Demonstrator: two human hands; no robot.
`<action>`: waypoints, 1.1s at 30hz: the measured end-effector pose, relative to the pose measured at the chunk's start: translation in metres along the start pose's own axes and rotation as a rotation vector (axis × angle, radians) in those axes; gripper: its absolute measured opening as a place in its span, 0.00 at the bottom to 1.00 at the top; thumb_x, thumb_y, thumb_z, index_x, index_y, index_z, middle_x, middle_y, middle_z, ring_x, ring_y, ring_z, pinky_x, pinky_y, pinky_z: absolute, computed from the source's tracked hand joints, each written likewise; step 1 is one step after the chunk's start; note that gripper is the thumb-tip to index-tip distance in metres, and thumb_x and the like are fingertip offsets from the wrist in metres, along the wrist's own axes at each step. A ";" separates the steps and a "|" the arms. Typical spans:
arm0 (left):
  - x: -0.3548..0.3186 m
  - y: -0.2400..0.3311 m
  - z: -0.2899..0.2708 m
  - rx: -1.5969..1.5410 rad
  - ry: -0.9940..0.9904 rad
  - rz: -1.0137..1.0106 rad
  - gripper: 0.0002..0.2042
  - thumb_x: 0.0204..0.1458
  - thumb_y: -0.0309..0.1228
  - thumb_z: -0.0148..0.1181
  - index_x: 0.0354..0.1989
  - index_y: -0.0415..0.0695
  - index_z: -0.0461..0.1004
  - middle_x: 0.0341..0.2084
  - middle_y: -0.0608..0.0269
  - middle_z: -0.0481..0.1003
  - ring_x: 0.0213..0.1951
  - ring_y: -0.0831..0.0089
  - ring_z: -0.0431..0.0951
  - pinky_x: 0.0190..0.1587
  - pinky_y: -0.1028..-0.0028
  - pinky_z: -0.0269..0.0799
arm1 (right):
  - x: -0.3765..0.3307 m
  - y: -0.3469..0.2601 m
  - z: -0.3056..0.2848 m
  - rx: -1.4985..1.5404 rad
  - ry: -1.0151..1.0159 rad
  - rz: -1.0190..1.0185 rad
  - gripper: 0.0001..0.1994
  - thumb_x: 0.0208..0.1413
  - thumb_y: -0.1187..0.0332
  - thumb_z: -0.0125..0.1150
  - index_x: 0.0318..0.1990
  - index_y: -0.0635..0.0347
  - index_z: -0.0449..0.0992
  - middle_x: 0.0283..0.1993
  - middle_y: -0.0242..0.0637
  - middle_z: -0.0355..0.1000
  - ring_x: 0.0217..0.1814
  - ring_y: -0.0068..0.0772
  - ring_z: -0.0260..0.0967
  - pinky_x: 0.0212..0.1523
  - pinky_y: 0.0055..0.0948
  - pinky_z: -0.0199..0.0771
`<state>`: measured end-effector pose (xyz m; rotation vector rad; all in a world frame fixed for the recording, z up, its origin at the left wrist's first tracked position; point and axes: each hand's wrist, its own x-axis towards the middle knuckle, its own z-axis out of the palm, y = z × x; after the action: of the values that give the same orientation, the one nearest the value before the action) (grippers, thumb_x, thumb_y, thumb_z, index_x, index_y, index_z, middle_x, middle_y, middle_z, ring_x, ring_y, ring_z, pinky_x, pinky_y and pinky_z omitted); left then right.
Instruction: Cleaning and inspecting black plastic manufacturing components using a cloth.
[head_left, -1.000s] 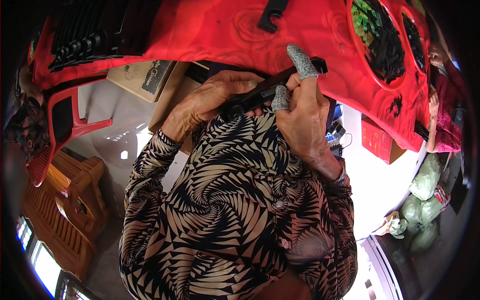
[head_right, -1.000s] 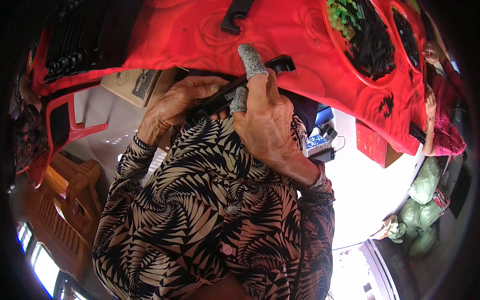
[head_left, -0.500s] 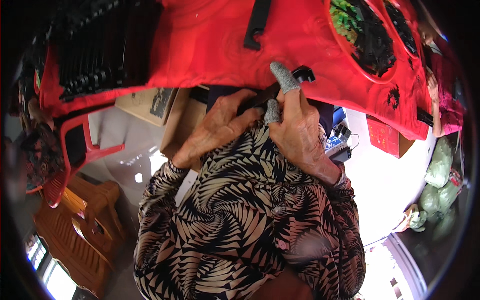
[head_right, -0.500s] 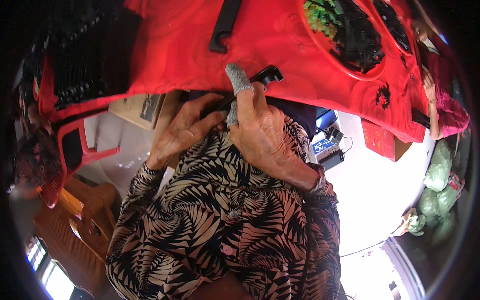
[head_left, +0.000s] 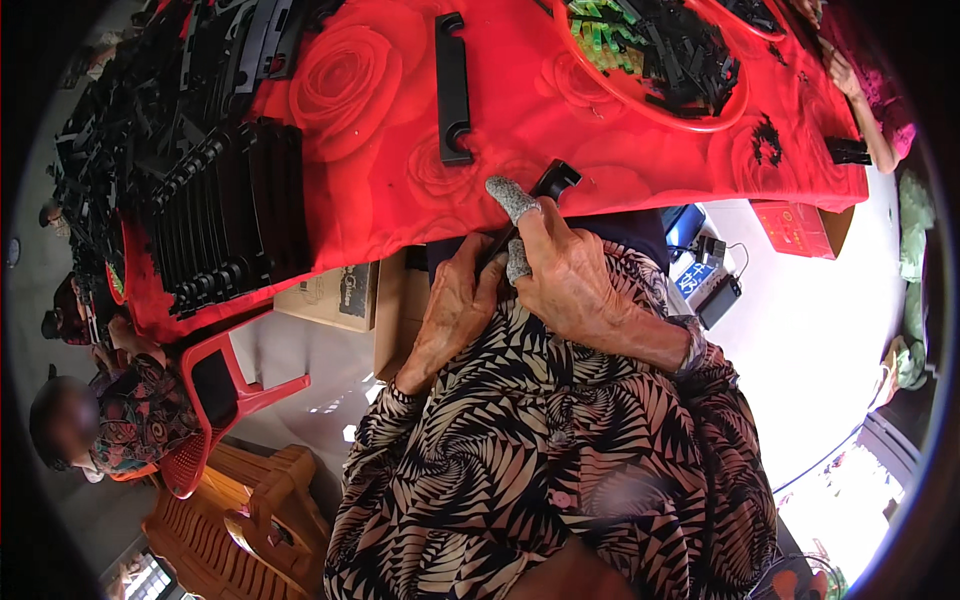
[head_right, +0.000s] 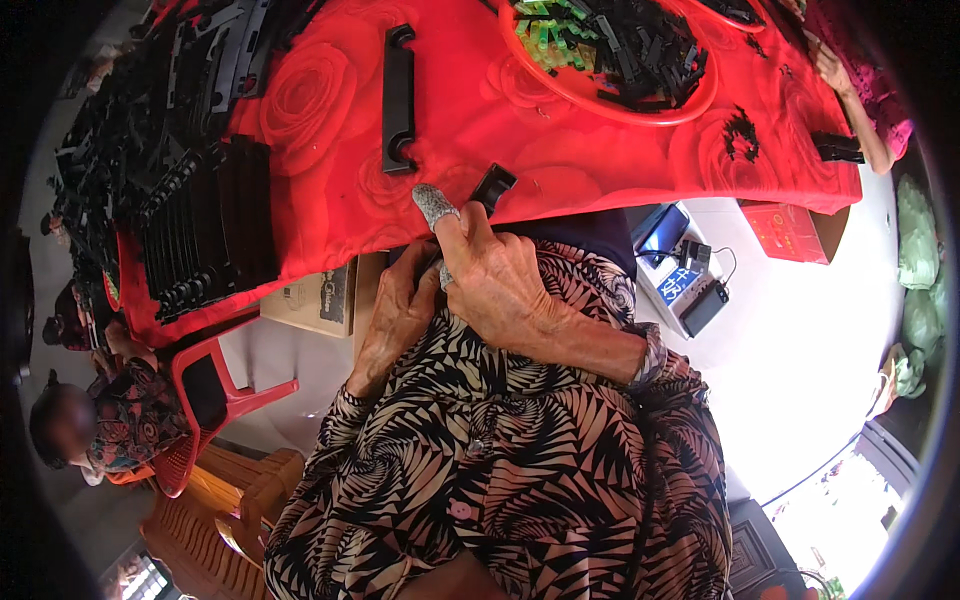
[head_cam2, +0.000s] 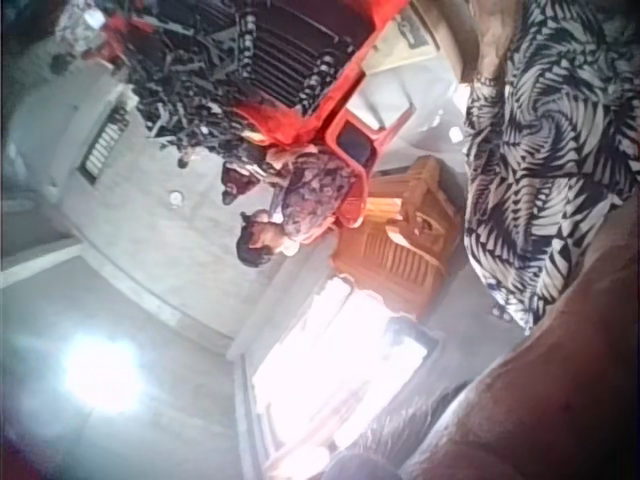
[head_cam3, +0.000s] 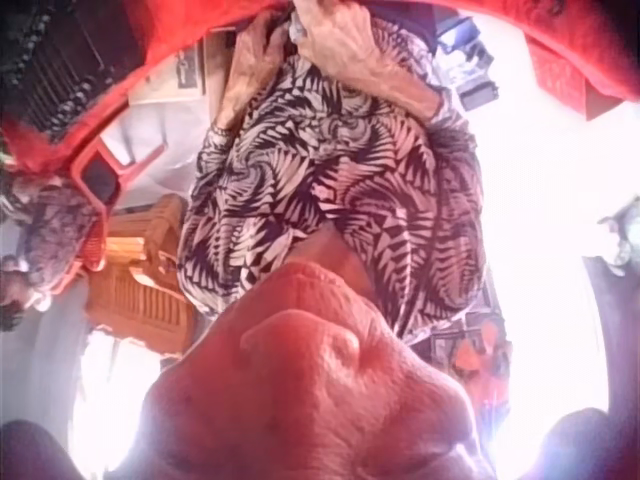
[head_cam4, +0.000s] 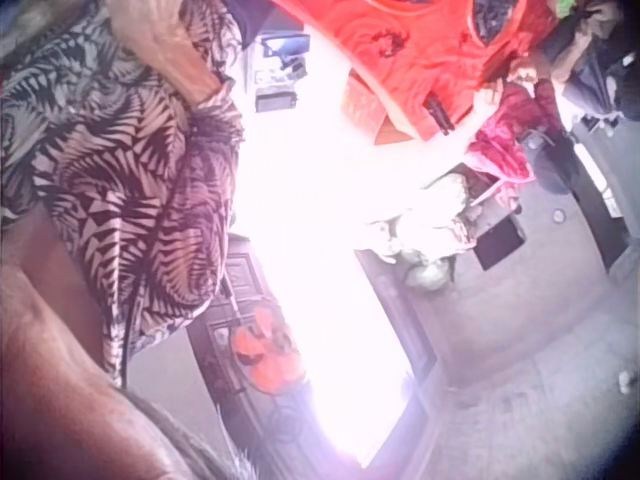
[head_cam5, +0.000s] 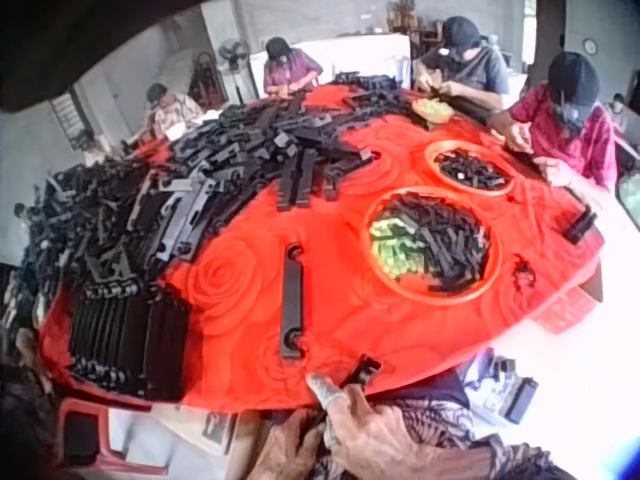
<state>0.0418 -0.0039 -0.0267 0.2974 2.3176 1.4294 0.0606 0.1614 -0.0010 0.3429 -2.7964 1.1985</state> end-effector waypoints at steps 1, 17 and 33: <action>0.001 0.002 0.000 -0.012 0.006 0.000 0.11 0.58 0.30 0.51 0.43 0.34 0.68 0.29 0.37 0.74 0.35 0.40 0.75 0.38 0.57 0.68 | 0.000 0.001 0.001 0.007 -0.003 0.006 0.34 0.38 0.81 0.58 0.60 0.67 0.58 0.46 0.56 0.65 0.31 0.58 0.71 0.29 0.46 0.73; 0.008 0.006 -0.003 0.039 -0.007 0.029 0.11 0.53 0.23 0.51 0.44 0.37 0.69 0.29 0.37 0.75 0.36 0.39 0.74 0.38 0.55 0.69 | 0.003 0.001 0.002 0.039 0.139 0.095 0.19 0.40 0.83 0.59 0.45 0.67 0.68 0.29 0.45 0.71 0.29 0.47 0.73 0.30 0.40 0.72; 0.008 -0.004 -0.022 -0.068 -0.178 0.076 0.08 0.54 0.26 0.57 0.41 0.37 0.74 0.18 0.50 0.74 0.22 0.58 0.76 0.30 0.66 0.69 | 0.016 0.026 -0.065 0.121 -0.283 0.026 0.26 0.35 0.81 0.49 0.49 0.66 0.73 0.38 0.49 0.72 0.37 0.44 0.71 0.39 0.36 0.71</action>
<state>0.0248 -0.0205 -0.0236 0.4769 2.1316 1.4512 0.0385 0.2230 0.0279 0.5252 -2.9751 1.4332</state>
